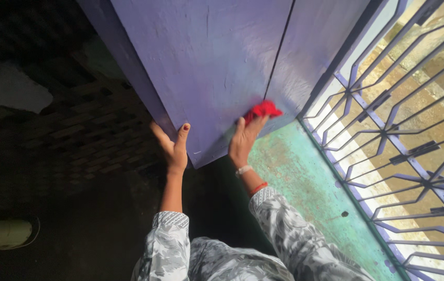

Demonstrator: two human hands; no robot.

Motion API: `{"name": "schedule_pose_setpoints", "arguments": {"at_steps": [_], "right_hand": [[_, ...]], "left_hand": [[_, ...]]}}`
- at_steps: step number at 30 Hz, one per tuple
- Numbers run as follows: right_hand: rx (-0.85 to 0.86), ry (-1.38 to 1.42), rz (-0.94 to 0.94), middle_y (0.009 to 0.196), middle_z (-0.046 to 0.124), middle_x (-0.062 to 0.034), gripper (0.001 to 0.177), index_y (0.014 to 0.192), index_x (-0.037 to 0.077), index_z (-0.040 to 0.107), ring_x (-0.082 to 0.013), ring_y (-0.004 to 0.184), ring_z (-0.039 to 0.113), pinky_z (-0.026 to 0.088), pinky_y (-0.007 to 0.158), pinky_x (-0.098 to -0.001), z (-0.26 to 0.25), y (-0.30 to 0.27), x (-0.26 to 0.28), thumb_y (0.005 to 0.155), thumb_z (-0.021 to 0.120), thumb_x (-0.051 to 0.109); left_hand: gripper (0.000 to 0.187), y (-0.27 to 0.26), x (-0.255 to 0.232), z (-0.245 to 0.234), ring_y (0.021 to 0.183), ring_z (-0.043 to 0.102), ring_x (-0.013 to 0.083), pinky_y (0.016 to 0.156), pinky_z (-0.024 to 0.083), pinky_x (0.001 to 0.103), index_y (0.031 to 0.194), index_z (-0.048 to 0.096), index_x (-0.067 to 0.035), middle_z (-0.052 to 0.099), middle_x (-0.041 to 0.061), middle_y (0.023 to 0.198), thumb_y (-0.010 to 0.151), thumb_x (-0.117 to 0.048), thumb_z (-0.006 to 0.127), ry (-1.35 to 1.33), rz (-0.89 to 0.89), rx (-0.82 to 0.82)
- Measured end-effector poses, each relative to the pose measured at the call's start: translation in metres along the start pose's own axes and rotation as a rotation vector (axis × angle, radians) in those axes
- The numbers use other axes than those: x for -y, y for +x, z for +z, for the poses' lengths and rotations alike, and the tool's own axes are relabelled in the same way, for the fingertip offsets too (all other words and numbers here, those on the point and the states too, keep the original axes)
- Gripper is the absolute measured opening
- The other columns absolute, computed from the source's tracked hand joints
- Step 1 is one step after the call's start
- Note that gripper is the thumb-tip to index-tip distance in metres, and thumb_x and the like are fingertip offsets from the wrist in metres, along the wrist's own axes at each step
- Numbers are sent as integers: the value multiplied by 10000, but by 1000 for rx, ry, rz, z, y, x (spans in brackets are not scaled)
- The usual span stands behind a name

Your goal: The person wipes a purple painted wooden surface with a red cloth. They move the cloth in circular and back-and-forth motions across the surface, covering different areas from top to bottom.

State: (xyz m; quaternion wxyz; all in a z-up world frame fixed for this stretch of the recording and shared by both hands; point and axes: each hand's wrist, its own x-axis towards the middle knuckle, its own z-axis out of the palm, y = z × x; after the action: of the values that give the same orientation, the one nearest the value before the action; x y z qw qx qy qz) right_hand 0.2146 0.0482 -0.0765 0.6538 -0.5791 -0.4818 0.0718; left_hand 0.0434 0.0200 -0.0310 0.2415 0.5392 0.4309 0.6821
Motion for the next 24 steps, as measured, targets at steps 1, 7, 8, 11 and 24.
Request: {"name": "schedule_pose_setpoints", "arguments": {"at_steps": [1,7,8,11,24], "right_hand": [[-9,29,41,1716,30,-296,719,1613,-105,138,-433,1609,19,42,1295,-471,1,-2,-5,1115,421,329],[-8,76,-26,1750,-3,-263,725,1644,-41,139,-388,1655,-26,9,1340,-476,4,30,34,1138,310,450],[19,65,-144,1759,-12,-251,734,1655,-25,140,-374,1667,-19,17,1361,-473,5,42,42,1140,317,467],[4,122,-207,1773,-43,-243,762,1677,-31,84,-346,1638,-33,35,1395,-452,4,65,45,1159,311,481],[9,47,51,1742,30,-282,611,1577,-56,276,-385,1643,-12,2,1337,-455,-8,53,-13,1144,308,375]], "left_hand": [[803,1,0,1,1412,442,307,1221,322,424,1524,288,48,440,215,1510,992,-350,739,-2,13,0],[807,-1,-5,0,1410,448,316,1212,345,436,1524,282,43,436,211,1503,998,-381,724,-5,22,18],[811,-1,-6,0,1409,453,316,1209,353,436,1522,280,43,440,211,1501,997,-389,721,-4,19,18],[811,-1,-5,1,1410,457,316,1211,363,438,1520,280,43,442,212,1500,1001,-399,719,-6,43,17],[798,1,-4,4,1395,451,308,1199,350,426,1509,279,45,434,217,1496,994,-371,725,-40,30,3]]}}
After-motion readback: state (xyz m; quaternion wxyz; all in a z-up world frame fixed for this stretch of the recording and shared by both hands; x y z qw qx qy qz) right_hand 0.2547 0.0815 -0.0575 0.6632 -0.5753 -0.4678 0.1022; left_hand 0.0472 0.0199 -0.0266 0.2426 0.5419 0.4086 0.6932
